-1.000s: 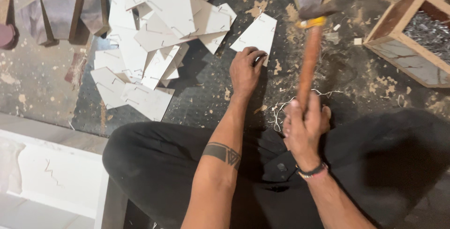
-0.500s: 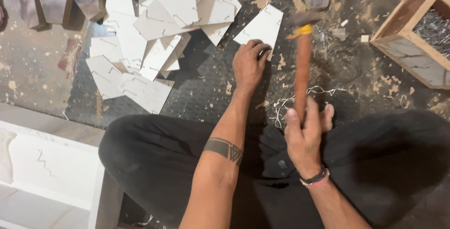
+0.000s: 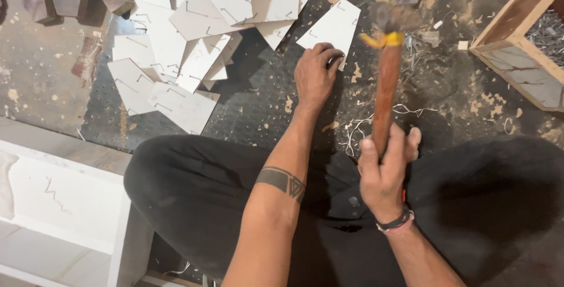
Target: The person sits on the floor and hammers nails into small white triangular wood pieces one at a time, taking nails from a wooden box of nails beside them and placing each finished piece onto a growing pile of completed pieces.
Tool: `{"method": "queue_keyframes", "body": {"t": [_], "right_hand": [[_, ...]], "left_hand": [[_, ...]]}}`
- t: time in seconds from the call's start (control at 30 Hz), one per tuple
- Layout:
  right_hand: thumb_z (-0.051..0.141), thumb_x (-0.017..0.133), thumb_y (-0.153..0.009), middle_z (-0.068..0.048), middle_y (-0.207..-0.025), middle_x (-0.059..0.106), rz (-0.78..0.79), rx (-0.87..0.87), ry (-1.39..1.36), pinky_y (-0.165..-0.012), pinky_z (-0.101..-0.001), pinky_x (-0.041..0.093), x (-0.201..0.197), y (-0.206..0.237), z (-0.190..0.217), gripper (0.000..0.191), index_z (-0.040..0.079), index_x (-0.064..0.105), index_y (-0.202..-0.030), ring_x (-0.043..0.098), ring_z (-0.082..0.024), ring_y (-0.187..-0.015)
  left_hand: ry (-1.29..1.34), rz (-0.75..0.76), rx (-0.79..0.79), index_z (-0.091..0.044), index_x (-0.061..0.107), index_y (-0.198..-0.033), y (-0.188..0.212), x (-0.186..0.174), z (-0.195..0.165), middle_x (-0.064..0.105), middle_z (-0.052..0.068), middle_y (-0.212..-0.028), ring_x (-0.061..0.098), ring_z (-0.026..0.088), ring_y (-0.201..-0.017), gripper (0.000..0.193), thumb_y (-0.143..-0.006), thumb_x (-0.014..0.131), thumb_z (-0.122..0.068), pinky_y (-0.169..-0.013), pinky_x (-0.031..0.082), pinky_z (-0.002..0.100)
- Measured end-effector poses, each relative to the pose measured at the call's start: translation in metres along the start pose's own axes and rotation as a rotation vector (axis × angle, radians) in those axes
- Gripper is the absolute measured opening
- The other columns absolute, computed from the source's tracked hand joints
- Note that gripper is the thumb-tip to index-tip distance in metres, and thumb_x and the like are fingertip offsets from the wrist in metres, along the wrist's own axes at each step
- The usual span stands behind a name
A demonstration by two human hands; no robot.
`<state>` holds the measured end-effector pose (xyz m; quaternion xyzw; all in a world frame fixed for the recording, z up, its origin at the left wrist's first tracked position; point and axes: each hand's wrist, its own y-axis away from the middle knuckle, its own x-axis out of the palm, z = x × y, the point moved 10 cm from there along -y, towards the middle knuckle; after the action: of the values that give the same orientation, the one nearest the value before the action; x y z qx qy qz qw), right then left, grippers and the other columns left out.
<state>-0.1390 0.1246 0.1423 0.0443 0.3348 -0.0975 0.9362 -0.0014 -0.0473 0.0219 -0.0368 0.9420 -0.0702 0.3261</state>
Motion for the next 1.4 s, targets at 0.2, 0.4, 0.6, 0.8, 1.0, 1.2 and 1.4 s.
{"method": "queue_keyframes", "body": {"t": [0.2,0.4,0.6,0.8,1.0,1.2,1.4], "right_hand": [[0.019,0.057,-0.099,-0.007,-0.081,0.058,0.208,0.551,-0.222,-0.057,-0.0382,0.049,0.034,-0.002,-0.057,0.04,0.007,0.051,-0.137,0.056,-0.023,-0.057],[0.015,0.051,-0.099,-0.003,-0.078,0.053,0.144,0.586,-0.694,-0.034,-0.0263,0.04,0.04,-0.006,-0.071,0.037,0.011,0.043,-0.135,0.047,-0.01,-0.044],[0.017,0.048,-0.106,-0.003,-0.08,0.052,0.026,0.526,-0.833,-0.034,-0.026,0.035,0.045,-0.019,-0.082,0.024,0.008,0.045,-0.127,0.044,-0.01,-0.045],[0.02,0.048,-0.106,0.0,-0.079,0.049,0.082,0.638,-0.845,-0.038,-0.0238,0.035,0.058,-0.015,-0.101,0.017,0.011,0.046,-0.121,0.042,-0.007,-0.047],[0.022,0.055,-0.103,0.0,-0.079,0.05,0.13,0.639,-0.764,-0.038,-0.0243,0.034,0.082,-0.017,-0.107,0.027,0.007,0.049,-0.125,0.042,-0.007,-0.049],[0.022,0.065,-0.093,-0.011,-0.08,0.064,0.161,0.543,-0.258,-0.052,-0.0355,0.048,0.079,-0.023,-0.11,0.056,0.012,0.045,-0.145,0.059,-0.019,-0.058],[0.03,0.066,-0.087,-0.019,-0.1,0.072,0.334,0.445,0.047,-0.085,-0.0515,0.054,0.099,-0.043,-0.119,0.058,0.016,0.045,-0.139,0.072,-0.04,-0.094]], "left_hand": [[-0.009,-0.007,0.008,-0.014,0.078,-0.099,-0.002,-0.001,-0.001,0.071,-0.001,-0.107,0.065,0.026,-0.099,0.014,-0.087,0.074,-0.021,-0.087,0.051,0.04],[0.014,-0.028,0.018,-0.015,0.076,-0.102,-0.006,-0.005,-0.011,0.07,0.002,-0.111,0.064,0.027,-0.101,0.014,-0.09,0.073,-0.021,-0.089,0.05,0.04],[0.127,-0.278,0.071,-0.009,0.068,-0.113,-0.006,-0.046,-0.039,0.066,0.01,-0.122,0.061,0.031,-0.113,0.017,-0.097,0.067,-0.015,-0.099,0.048,0.042],[0.011,-0.669,0.102,-0.01,0.068,-0.114,-0.031,-0.126,-0.047,0.069,0.008,-0.118,0.065,0.03,-0.116,0.016,-0.099,0.068,-0.016,-0.104,0.046,0.045],[-0.171,-0.606,-0.206,-0.008,0.071,-0.121,-0.054,-0.184,0.004,0.059,0.014,-0.135,0.048,0.032,-0.131,0.031,-0.097,0.069,-0.027,-0.108,0.034,0.051],[-0.394,-0.482,-0.135,-0.007,0.056,-0.14,-0.054,-0.166,-0.014,0.053,0.014,-0.145,0.04,0.031,-0.139,0.055,-0.092,0.068,-0.03,-0.109,0.024,0.055],[-0.361,-0.394,-0.007,-0.005,0.057,-0.137,-0.046,-0.146,-0.032,0.054,0.018,-0.143,0.041,0.035,-0.139,0.048,-0.092,0.069,-0.019,-0.113,0.029,0.054]]}}
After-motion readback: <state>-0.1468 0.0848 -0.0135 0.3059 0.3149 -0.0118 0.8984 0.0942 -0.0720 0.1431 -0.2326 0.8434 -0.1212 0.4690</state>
